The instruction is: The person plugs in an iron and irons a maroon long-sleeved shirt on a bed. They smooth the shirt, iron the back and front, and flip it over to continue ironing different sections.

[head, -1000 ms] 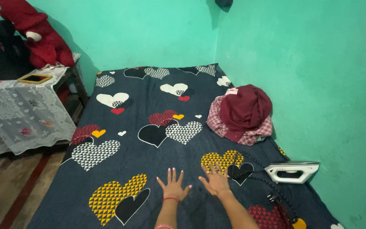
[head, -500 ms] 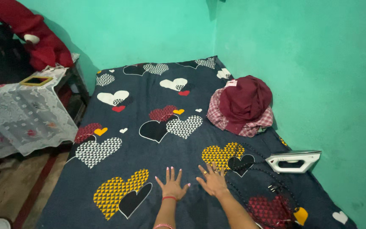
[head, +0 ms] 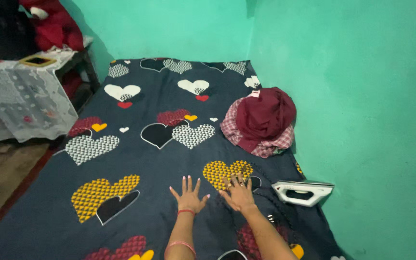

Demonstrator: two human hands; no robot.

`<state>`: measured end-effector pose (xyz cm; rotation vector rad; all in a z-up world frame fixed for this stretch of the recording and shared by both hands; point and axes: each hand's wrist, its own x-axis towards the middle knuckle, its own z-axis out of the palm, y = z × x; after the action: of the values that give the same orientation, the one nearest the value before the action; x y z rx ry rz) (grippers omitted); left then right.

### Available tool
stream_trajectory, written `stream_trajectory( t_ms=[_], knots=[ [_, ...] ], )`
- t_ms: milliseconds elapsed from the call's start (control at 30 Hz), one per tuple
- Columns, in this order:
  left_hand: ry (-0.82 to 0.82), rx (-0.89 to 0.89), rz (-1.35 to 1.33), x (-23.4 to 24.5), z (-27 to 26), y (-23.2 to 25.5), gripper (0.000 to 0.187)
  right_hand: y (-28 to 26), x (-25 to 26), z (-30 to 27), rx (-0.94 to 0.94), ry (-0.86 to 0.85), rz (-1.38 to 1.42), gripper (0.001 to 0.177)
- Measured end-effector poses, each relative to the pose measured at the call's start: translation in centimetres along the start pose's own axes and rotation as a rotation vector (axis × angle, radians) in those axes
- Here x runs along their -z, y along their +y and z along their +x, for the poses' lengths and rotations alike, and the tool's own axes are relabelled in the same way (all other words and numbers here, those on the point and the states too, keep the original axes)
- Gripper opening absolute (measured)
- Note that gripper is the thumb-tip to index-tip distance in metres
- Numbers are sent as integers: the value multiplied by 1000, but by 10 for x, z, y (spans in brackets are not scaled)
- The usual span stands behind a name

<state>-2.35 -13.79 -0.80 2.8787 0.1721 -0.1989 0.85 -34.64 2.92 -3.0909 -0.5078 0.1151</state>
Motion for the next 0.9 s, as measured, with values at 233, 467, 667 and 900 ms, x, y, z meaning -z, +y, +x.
stream_trajectory(
  t_ms=[233,467,667,900],
  knots=[
    [76,-58,1,3,2,56,87,61,17,-23,-39,84,-28,69],
    [65,-204,34,1,18,124,94,129,26,-49,-192,167,-20,72],
    [54,-334,59,-21,17,171,92,183,24,-81,-324,180,-60,69],
    [-14,-435,66,-62,13,198,93,218,-12,-117,-466,127,-25,70]
  ],
)
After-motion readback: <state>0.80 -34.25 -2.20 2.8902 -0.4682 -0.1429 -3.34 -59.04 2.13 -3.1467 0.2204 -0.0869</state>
